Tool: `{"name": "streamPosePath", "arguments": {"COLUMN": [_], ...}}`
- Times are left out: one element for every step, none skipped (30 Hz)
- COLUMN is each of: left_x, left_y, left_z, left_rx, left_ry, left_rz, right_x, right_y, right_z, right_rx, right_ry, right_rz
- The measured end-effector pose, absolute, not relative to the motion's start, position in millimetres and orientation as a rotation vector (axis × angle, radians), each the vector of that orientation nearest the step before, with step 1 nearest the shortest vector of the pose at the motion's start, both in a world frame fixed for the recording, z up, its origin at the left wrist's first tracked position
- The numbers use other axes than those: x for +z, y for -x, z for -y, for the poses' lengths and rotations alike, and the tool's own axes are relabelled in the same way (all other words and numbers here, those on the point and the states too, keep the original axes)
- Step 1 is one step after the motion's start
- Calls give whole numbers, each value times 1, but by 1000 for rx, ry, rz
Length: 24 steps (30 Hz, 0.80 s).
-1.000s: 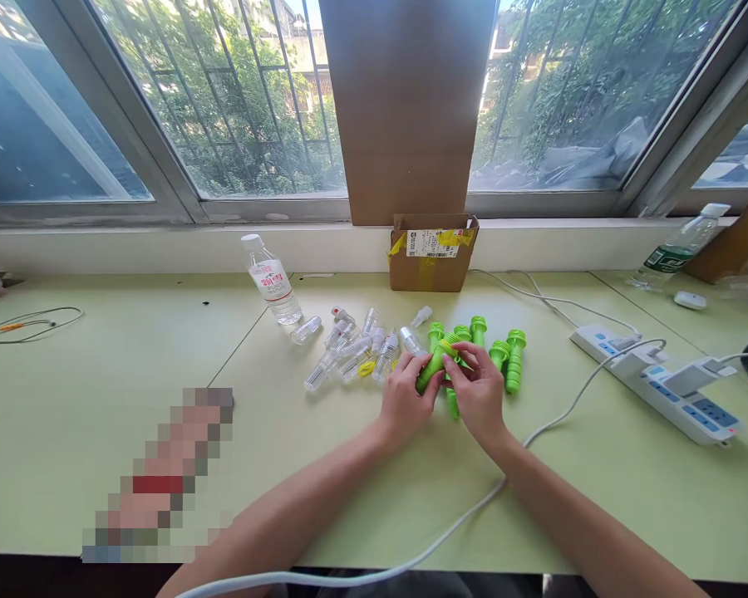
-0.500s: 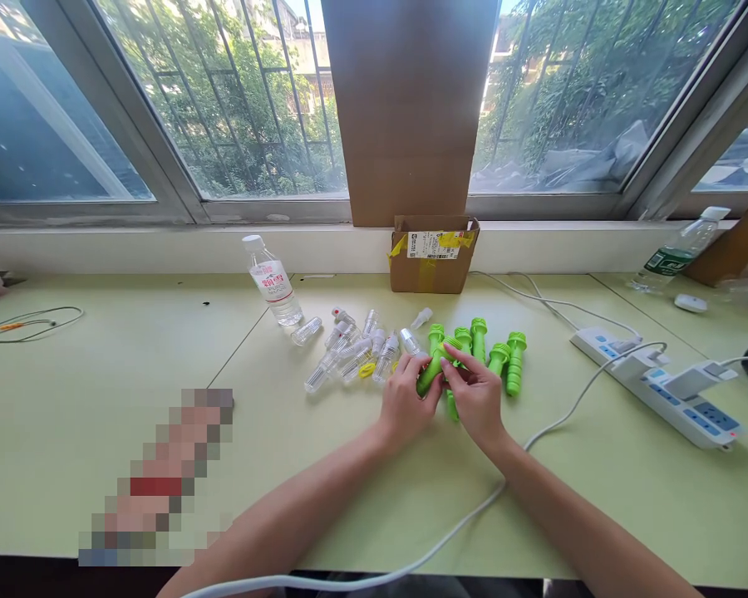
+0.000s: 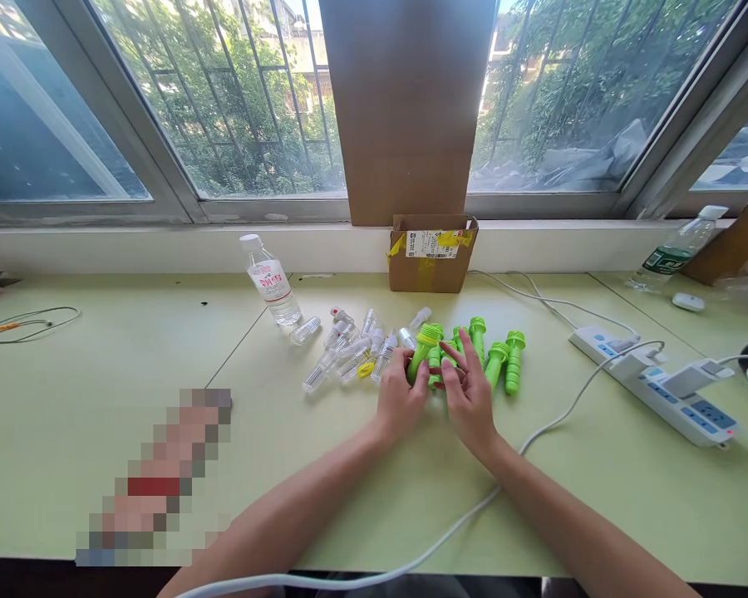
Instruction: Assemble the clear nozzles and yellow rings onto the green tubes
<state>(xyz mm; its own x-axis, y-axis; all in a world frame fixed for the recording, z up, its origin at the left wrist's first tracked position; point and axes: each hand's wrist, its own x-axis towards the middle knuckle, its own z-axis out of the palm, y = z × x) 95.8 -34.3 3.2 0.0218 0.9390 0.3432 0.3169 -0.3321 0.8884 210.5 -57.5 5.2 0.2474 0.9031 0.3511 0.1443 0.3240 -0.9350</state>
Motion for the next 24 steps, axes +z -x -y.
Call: {"name": "streamPosePath", "arguments": {"left_x": [3,3,2,1,1,1,1,1,2,3,4,5,6,7,7,7,7,7,7,6,5,5,4,4], "left_y": [-96,-95,-95,-95,-95,-95,-95,-95,-95,-95,-95,-95,-95,-95,-95,-95,-94,-93,-93,-92,-91,-91,-90,-90], "left_z": [34,34,33,33,33,33,33,33,34,34,34,34,33,33,33,32,32,31,30,29,29,28,27,27], "left_rx": [1340,1351,1358,1365,1372,1377,1381,1384,1382,1377,1368,1360,1355,1353,1358,1368,1378,1390,1402,1414,1422,1428,1432,1432], "left_ry": [-1690,-1683,-1678,-1673,-1669,-1664,-1656,-1644,-1633,-1625,-1620,-1617,-1617,-1617,-1617,-1616,-1615,-1617,-1621,-1626,-1632,-1638,-1642,-1644], "left_rz": [-1280,-1268,-1254,-1242,-1234,-1227,-1223,-1221,-1224,-1233,-1248,-1267,-1286,-1301,-1308,-1311,-1314,-1320,-1331,-1344,-1355,-1360,-1361,-1360], "right_x": [4,3,2,2,1,1,1,1,1,2,2,3,3,2,2,0,-1,-3,-5,-7,-9,-10,-11,-11], "right_y": [-210,-211,-211,-211,-212,-212,-213,-213,-214,-214,-214,-214,-215,-215,-215,-215,-216,-216,-217,-217,-218,-218,-218,-218], "right_z": [58,57,57,57,56,56,55,55,54,54,53,52,52,51,49,48,47,46,45,44,43,42,42,42], "right_rx": [708,705,702,697,690,682,670,651,629,605,582,557,529,492,441,378,311,248,195,152,117,84,54,25], "right_ry": [1138,1146,1159,1171,1182,1192,1200,1209,1222,1239,1259,1279,1298,1313,1323,1330,1334,1332,1323,1309,1293,1284,1285,1299], "right_rz": [1229,1235,1241,1247,1253,1261,1273,1286,1305,1326,1349,1374,1404,1442,1486,1533,1587,1644,1703,1762,1821,1875,1924,1966]}}
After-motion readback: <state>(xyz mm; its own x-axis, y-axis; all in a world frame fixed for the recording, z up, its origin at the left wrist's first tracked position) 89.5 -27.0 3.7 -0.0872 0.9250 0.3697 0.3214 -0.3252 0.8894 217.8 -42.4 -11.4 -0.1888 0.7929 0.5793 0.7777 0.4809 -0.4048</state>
